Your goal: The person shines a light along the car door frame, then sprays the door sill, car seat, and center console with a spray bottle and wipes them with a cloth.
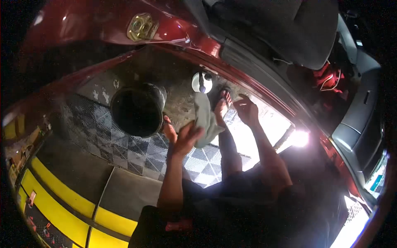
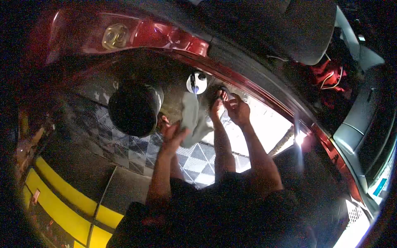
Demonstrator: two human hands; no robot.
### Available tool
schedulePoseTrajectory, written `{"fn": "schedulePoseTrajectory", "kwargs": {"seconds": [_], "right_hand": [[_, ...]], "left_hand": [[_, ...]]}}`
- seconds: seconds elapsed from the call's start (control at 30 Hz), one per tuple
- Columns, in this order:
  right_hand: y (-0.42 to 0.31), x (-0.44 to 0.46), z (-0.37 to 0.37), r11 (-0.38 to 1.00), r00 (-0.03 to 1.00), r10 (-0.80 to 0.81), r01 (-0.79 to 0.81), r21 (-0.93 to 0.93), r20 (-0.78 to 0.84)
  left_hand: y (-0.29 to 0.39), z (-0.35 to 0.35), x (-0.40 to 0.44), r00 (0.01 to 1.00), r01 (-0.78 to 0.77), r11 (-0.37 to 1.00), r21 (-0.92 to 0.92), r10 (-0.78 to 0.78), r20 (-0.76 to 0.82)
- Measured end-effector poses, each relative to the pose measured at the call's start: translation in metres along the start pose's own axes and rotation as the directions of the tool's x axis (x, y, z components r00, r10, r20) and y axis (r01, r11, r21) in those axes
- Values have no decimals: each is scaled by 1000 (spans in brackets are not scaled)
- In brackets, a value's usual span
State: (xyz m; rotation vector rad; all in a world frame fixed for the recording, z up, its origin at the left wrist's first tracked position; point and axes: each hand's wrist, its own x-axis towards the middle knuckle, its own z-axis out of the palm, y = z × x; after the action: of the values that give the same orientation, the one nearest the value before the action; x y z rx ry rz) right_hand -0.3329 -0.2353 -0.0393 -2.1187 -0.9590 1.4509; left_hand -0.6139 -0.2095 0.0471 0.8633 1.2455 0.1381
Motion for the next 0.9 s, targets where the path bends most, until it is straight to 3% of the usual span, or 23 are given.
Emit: {"fn": "schedulePoseTrajectory", "kwargs": {"seconds": [0.07, 0.1, 0.13, 0.17, 0.2, 0.23, 0.27, 0.37, 0.43, 0.47, 0.7, 0.8, 0.83, 0.9], "right_hand": [[31, 13, 8, 926, 993, 57, -15, -378, 100], [43, 20, 20, 929, 990, 80, -32, -369, 116], [48, 35, 34, 872, 980, 18, 81, -482, 198], [51, 50, 47, 792, 958, -45, 207, -574, 283], [55, 59, 63, 802, 957, -42, 203, -562, 286], [58, 71, 78, 684, 933, -255, 361, -634, 255], [61, 78, 94, 530, 859, -454, 474, -703, 237], [40, 106, 127, 582, 889, -412, 425, -693, 199], [31, 119, 143, 608, 905, -390, 391, -690, 169], [28, 121, 150, 628, 892, -425, 412, -661, 152], [25, 140, 189, 742, 810, -584, 509, -437, -49], [18, 140, 185, 874, 914, -384, 406, -266, 134], [16, 135, 181, 876, 916, -381, 401, -267, 125], [16, 114, 172, 797, 824, -565, 559, -228, 45]], "left_hand": [[-54, 6, -7, 988, -132, 986, 101, 139, -66], [-63, 8, -15, 985, -143, 981, 128, 153, -77], [-63, 10, -23, 982, -153, 976, 155, 168, -89], [-62, 9, -26, 986, -65, 998, -1, 65, -156], [-50, 7, -26, 978, 11, 988, -155, -43, -205], [-46, 4, -22, 960, 69, 950, -306, -146, -239], [-50, 1, -22, 960, 74, 955, -289, -146, -237], [-67, -2, -26, 936, 182, 972, -150, -217, -276], [-85, -6, -28, 936, 179, 965, -193, -228, -268], [-94, -9, -27, 931, 180, 951, -251, -247, -267], [-114, -2, -11, 913, 277, 948, -156, -311, -266], [-128, 5, -7, 923, 271, 952, -143, -299, -243], [-133, 5, -6, 931, 252, 956, -148, -281, -231], [-133, 4, -8, 943, 227, 962, -150, -256, -215]]}}
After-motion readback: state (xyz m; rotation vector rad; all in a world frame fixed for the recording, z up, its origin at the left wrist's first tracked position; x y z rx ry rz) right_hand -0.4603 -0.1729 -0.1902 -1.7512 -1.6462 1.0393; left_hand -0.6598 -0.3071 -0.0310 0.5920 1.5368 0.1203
